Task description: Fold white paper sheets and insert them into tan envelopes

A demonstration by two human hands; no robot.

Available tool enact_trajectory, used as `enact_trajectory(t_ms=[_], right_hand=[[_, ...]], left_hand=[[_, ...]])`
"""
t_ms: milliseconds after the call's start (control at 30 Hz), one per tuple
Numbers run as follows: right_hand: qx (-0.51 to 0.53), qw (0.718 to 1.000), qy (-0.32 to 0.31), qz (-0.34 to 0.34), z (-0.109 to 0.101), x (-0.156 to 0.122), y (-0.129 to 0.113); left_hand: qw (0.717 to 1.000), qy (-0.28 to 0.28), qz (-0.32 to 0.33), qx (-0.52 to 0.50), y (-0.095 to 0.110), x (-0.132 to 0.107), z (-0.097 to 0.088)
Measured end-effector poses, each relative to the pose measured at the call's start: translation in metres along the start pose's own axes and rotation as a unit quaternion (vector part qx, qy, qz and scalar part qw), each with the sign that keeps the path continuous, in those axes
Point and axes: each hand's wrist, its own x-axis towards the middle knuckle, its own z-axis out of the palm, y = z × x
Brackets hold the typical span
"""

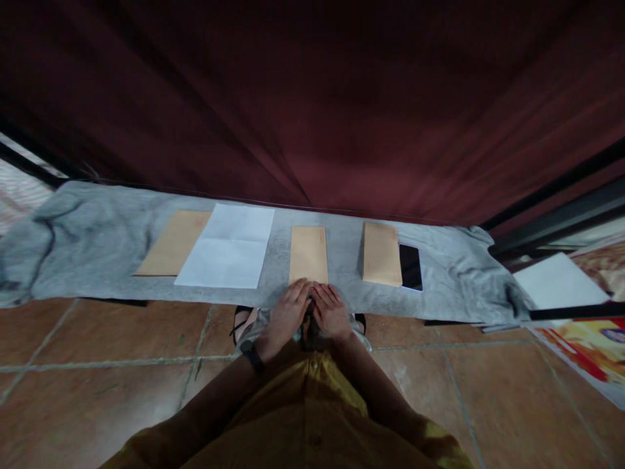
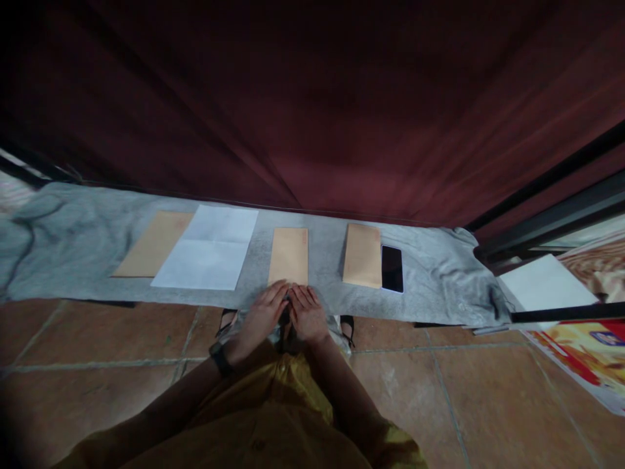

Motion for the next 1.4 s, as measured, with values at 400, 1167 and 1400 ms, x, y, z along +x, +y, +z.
enact_trajectory(t_ms=[400,1167,1400], right_hand=[[0.000,0.999,0.028,0.035,-0.004,-0.013,0.005],[0.080,0.995,0.020,0.053,-0.016,-0.011,0.012],[0.082,0.996,-0.017,0.021,-0.008,0.027,0.001]], left_hand=[[1.000,-0.015,-0.003,0.010,-0.008,-0.022,0.006],[0.957,-0.062,0.150,0.241,0.001,0.004,0.022],[0.952,-0.103,0.151,0.244,-0.006,0.005,0.026]])
